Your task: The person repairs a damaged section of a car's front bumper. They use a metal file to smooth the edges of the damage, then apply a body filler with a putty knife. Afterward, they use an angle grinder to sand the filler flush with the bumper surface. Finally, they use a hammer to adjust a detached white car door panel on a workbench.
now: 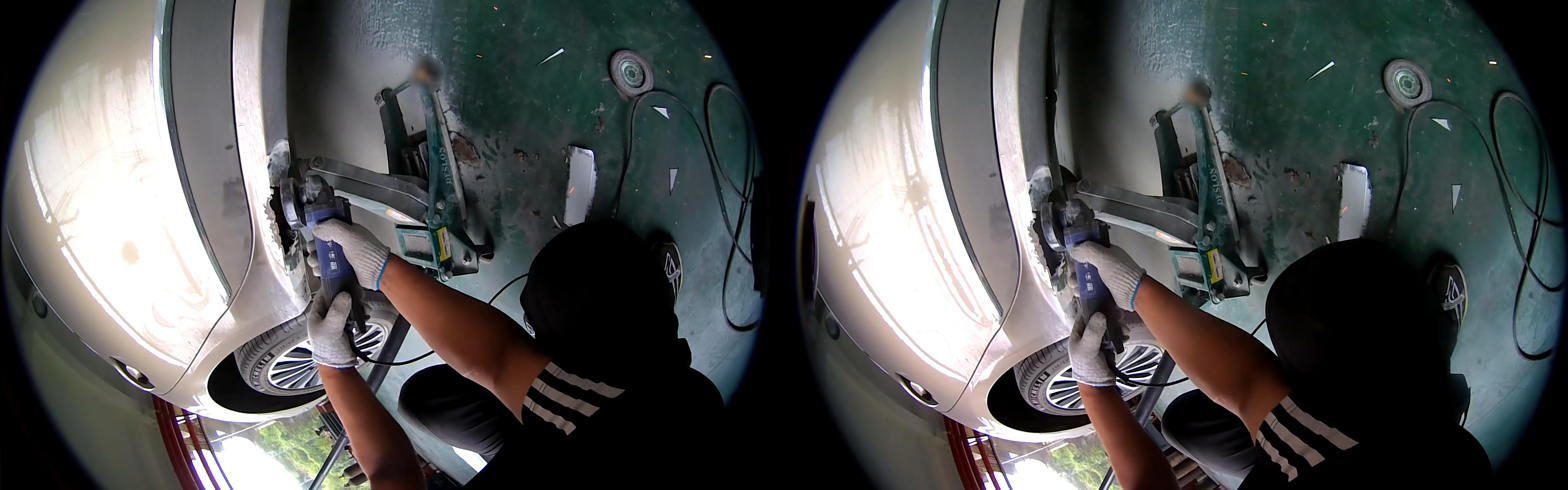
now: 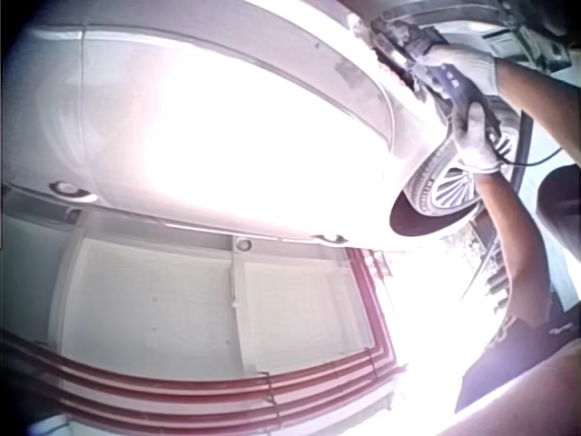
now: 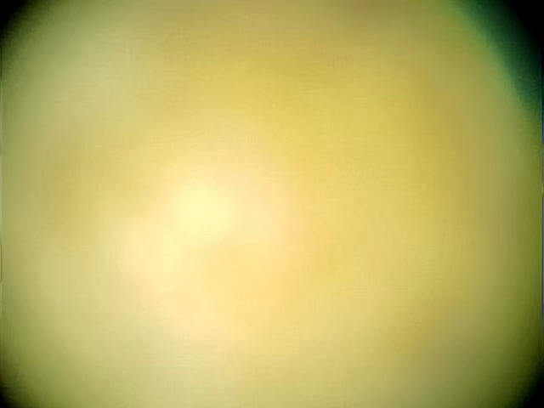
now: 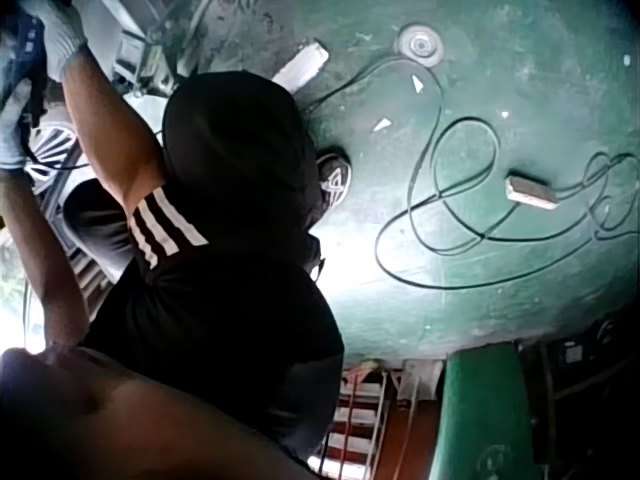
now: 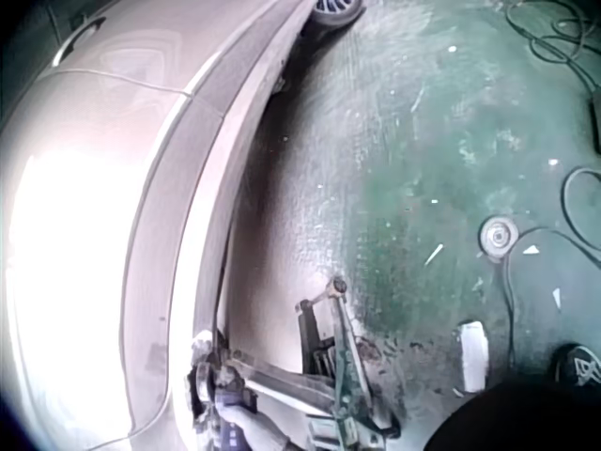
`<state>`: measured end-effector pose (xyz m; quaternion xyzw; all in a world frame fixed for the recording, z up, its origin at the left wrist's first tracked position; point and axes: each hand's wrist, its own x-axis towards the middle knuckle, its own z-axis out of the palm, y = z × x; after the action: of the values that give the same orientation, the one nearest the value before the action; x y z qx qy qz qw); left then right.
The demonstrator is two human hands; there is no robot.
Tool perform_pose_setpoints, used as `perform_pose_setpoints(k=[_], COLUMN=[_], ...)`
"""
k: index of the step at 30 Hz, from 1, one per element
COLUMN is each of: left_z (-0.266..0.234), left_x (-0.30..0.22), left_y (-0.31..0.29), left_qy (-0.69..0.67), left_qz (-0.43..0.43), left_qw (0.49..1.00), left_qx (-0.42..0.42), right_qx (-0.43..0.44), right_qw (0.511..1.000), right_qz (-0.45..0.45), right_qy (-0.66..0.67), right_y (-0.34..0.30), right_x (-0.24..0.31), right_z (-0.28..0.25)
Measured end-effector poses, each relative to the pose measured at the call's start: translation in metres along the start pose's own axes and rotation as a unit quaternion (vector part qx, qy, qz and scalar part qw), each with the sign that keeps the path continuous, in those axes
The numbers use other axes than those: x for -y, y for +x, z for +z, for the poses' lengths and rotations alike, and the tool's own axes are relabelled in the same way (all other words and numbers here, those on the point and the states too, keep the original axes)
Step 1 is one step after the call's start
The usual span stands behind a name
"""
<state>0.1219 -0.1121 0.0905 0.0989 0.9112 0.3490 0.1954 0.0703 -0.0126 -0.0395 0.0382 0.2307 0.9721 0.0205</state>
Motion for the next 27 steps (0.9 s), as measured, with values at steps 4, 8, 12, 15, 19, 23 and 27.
perform_pose_setpoints(k=[4,8,12,15,19,23,27], left_z=[-0.005,0.003,0.000,-0.002,-0.001,0.010,0.003], left_x=[0.005,-0.010,-0.008,0.001,0.002,-0.009,0.004], left_y=[-0.010,-0.004,0.002,-0.006,-0.010,-0.004,0.000], left_qy=[-0.007,0.010,0.016,-0.007,-0.014,0.000,-0.017], left_qz=[-0.019,-0.001,-0.002,-0.022,-0.025,-0.010,-0.002], left_qw=[1.000,1.000,1.000,1.000,1.000,1.000,1.000], left_qx=[-0.010,0.008,0.002,-0.012,-0.001,-0.016,0.002], right_qx=[-0.027,0.010,0.008,-0.006,-0.020,0.005,-0.003], right_qw=[1.000,1.000,1.000,1.000,1.000,1.000,1.000], right_qz=[0.013,-0.011,-0.004,0.004,0.009,0.002,-0.003], right_qy=[-0.009,0.024,0.013,0.001,-0.003,0.004,0.003], right_y=[-0.006,0.001,0.002,-0.009,-0.011,-0.002,0.001], right_x=[-0.010,-0.001,0.006,0.001,-0.002,0.007,0.004], right_z=[0.001,0.000,0.006,0.006,0.005,0.002,0.000])
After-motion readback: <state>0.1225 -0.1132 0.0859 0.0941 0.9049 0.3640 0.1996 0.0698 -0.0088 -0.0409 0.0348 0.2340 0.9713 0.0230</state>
